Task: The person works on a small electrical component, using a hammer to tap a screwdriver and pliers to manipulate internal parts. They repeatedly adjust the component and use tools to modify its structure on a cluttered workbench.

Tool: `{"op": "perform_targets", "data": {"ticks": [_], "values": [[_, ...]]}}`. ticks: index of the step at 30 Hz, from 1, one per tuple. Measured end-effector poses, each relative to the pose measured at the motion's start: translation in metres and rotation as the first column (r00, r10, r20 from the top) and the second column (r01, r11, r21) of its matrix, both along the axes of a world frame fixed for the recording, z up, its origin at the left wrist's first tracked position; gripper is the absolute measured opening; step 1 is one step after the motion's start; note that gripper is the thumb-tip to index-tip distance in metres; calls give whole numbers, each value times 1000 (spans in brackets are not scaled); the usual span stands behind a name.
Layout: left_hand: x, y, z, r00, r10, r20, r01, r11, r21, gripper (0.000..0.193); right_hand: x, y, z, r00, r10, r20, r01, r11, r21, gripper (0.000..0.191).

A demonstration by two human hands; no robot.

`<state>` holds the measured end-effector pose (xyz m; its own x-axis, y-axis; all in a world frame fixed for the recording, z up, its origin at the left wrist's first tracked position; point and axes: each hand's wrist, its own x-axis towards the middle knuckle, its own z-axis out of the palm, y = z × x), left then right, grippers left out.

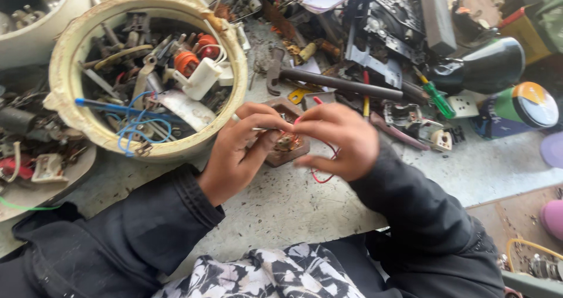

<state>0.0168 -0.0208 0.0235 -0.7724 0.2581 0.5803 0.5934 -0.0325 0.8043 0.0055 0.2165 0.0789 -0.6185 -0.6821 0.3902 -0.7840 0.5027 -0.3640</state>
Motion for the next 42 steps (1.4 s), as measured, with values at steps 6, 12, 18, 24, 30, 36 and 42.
{"op": "perform_targets", "data": {"ticks": [6,12,18,24,30,36,42], "values": [[2,0,3,998,-17,56,21,997,-68,26,-8,-5,-21,997,-73,41,73,997,-18,31],[-4,5,2,999,37,-13,-39,977,-211,48,-1,-6,-20,998,-65,-21,61,986,-156,32],[-4,5,-2,994,10,-105,-39,959,-282,52,8,-14,-17,996,-87,17,88,969,-232,29],[-6,4,-2,964,41,-264,-149,902,-406,58,6,-13,-26,987,-119,111,145,955,-260,17],[-7,5,-1,944,35,-329,-178,892,-415,63,-3,7,-24,970,-183,157,231,892,-389,8],[-7,4,-6,973,-6,-229,-95,898,-429,58,-38,34,-28,922,-386,27,372,865,-337,8],[-4,0,-7,980,4,-197,-88,904,-419,53,-55,41,-30,908,-364,-209,345,930,-122,22]]}}
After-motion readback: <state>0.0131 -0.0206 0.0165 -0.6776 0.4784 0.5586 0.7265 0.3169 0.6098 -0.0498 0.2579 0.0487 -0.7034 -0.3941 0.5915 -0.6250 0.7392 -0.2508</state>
